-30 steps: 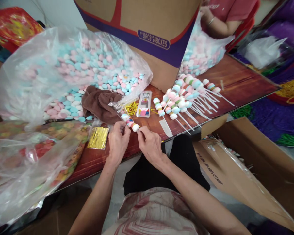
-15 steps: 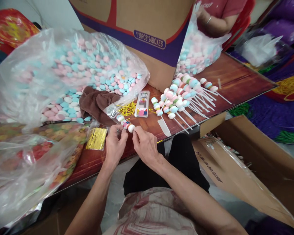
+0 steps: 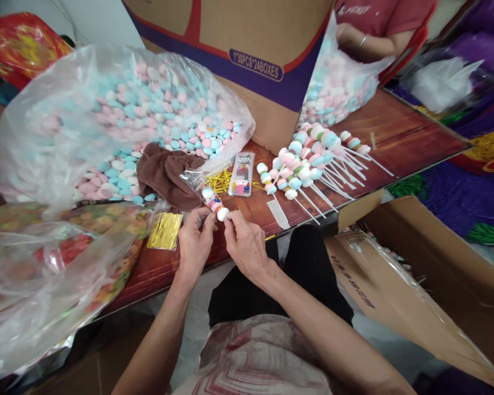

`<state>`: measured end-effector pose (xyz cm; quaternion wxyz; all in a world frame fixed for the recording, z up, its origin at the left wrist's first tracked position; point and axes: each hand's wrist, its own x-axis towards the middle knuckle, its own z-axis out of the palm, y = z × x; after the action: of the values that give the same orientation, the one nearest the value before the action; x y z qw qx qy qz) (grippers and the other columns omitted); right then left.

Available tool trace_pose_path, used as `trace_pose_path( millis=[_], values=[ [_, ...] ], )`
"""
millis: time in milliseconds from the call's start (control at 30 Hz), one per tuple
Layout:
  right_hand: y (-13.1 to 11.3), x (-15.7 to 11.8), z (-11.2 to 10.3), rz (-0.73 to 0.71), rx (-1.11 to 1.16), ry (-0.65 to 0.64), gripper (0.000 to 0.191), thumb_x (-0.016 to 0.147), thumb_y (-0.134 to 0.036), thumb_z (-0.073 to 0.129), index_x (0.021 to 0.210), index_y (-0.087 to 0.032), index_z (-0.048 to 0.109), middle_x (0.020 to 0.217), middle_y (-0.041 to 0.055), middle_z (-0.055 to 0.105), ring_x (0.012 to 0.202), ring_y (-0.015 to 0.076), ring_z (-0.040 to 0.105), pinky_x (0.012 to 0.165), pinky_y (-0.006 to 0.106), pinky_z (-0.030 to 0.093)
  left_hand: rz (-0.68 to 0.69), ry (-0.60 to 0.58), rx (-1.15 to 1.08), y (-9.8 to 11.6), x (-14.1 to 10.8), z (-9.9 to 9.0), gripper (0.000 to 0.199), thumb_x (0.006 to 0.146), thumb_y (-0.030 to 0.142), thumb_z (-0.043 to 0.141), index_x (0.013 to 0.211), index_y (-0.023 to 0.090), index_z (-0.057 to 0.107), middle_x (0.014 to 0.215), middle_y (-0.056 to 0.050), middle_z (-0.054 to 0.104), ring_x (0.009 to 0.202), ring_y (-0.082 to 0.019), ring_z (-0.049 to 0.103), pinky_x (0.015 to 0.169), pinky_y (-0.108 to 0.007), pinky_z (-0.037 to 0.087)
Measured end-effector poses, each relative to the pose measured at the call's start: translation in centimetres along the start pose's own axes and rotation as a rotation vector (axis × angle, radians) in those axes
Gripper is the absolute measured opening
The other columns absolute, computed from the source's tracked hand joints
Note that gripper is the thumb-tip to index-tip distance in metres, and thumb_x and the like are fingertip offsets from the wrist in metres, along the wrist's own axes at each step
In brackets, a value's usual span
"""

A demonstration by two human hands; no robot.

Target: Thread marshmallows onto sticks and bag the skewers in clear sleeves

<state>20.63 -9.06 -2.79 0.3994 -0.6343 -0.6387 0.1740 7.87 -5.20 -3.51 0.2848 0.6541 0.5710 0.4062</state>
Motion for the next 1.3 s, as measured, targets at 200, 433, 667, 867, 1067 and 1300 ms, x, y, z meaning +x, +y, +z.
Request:
trace_pose_path(
  millis=[200,433,667,867,1067,1300],
  values=[
    [-0.2,-0.1,0.1,0.009,0.021,0.004,0.019,0.097,-0.024,0.042,0.096,-0.019,0.061,0.081,0.0049,0.071,0.066,0.0163,0.066,0.063,0.025,0.043,-0.047,0.046,-0.014,0.2,-0.2,0.3,0.015,0.092,0.029,0.056,0.095,0.019,0.066,0.085,-0.002,0.072,0.071,-0.013,0.065,0.070,-0.026,0.048],
    [-0.6,0.0,-0.1,0.061,0.078,-0.005,0.018,0.096,-0.025,0.044,0.094,-0.019,0.061,0.079,0.0041,0.071,0.065,0.0159,0.066,0.063,0.025,0.043,-0.053,0.086,-0.021,0.2,-0.2,0.7,0.013,0.089,0.025,0.058,0.095,0.019,0.068,0.090,-0.004,0.074,0.080,-0.016,0.068,0.075,-0.028,0.050],
    [-0.9,0.2,-0.2,0.125,0.198,-0.009,0.017,0.095,-0.025,0.045,0.091,-0.020,0.061,0.075,0.0019,0.068,0.060,0.0140,0.060,0.060,0.024,0.043,-0.116,0.119,-0.035,-0.3,0.0,1.2,0.014,0.087,0.026,0.057,0.094,0.019,0.068,0.090,-0.006,0.074,0.078,-0.017,0.068,0.074,-0.029,0.052],
    [-0.8,0.2,-0.1,0.142,0.207,0.008,0.016,0.094,-0.025,0.046,0.091,-0.019,0.061,0.071,0.0005,0.064,0.058,0.0132,0.056,0.058,0.024,0.041,-0.123,0.151,-0.053,0.0,0.1,1.4,0.010,0.086,0.024,0.056,0.084,0.020,0.064,0.079,-0.002,0.068,0.070,-0.014,0.061,0.067,-0.026,0.049],
    [-0.6,0.2,-0.1,0.141,0.205,0.032,0.015,0.093,-0.025,0.048,0.091,-0.019,0.061,0.069,-0.0004,0.063,0.057,0.0131,0.056,0.058,0.024,0.040,-0.093,0.157,-0.085,0.4,0.2,1.4,0.009,0.086,0.022,0.055,0.082,0.019,0.063,0.079,-0.002,0.065,0.070,-0.013,0.059,0.068,-0.025,0.049],
    [-0.6,0.4,0.0,0.203,0.310,0.022,0.015,0.092,-0.026,0.049,0.089,-0.019,0.062,0.072,0.0003,0.064,0.059,0.0130,0.055,0.058,0.024,0.041,-0.079,0.157,-0.147,0.4,0.0,1.6,0.011,0.085,0.023,0.061,0.093,0.018,0.065,0.087,-0.004,0.072,0.078,-0.015,0.067,0.075,-0.028,0.053]
  ],
)
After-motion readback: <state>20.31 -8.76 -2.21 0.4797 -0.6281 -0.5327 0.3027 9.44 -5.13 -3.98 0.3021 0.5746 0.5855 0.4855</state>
